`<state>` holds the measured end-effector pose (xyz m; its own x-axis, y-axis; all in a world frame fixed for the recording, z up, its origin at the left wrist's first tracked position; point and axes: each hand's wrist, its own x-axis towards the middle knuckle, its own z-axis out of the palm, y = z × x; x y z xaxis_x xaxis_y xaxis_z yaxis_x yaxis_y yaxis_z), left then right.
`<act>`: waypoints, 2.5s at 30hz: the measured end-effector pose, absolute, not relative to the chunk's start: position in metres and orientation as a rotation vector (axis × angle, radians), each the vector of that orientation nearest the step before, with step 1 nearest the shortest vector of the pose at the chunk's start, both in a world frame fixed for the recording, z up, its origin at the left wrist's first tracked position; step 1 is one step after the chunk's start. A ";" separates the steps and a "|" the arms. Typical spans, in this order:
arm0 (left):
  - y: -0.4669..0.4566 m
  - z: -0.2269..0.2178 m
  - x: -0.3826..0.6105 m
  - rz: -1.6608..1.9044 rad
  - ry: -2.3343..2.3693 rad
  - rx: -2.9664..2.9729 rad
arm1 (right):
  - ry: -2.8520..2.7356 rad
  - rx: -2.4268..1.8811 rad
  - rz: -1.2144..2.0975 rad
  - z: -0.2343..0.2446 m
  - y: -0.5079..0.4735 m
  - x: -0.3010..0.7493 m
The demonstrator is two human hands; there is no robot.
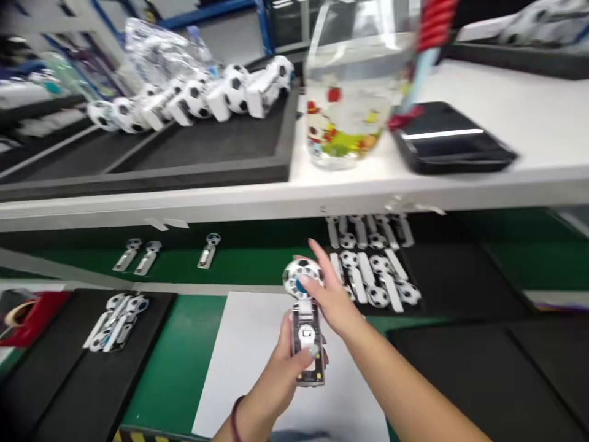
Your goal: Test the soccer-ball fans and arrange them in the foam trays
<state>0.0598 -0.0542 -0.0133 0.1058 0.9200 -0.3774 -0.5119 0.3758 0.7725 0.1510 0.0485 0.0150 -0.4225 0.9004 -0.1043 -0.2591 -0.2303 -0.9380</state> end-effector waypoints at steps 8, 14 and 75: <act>-0.098 0.054 0.070 1.084 0.778 0.512 | -1.078 -0.936 1.799 0.084 0.009 0.163; -0.108 0.063 0.081 1.087 0.770 0.613 | -1.102 -0.888 1.740 0.099 -0.003 0.177; -0.108 0.067 0.096 1.032 0.776 0.695 | -0.855 -0.519 2.455 0.077 -0.021 0.208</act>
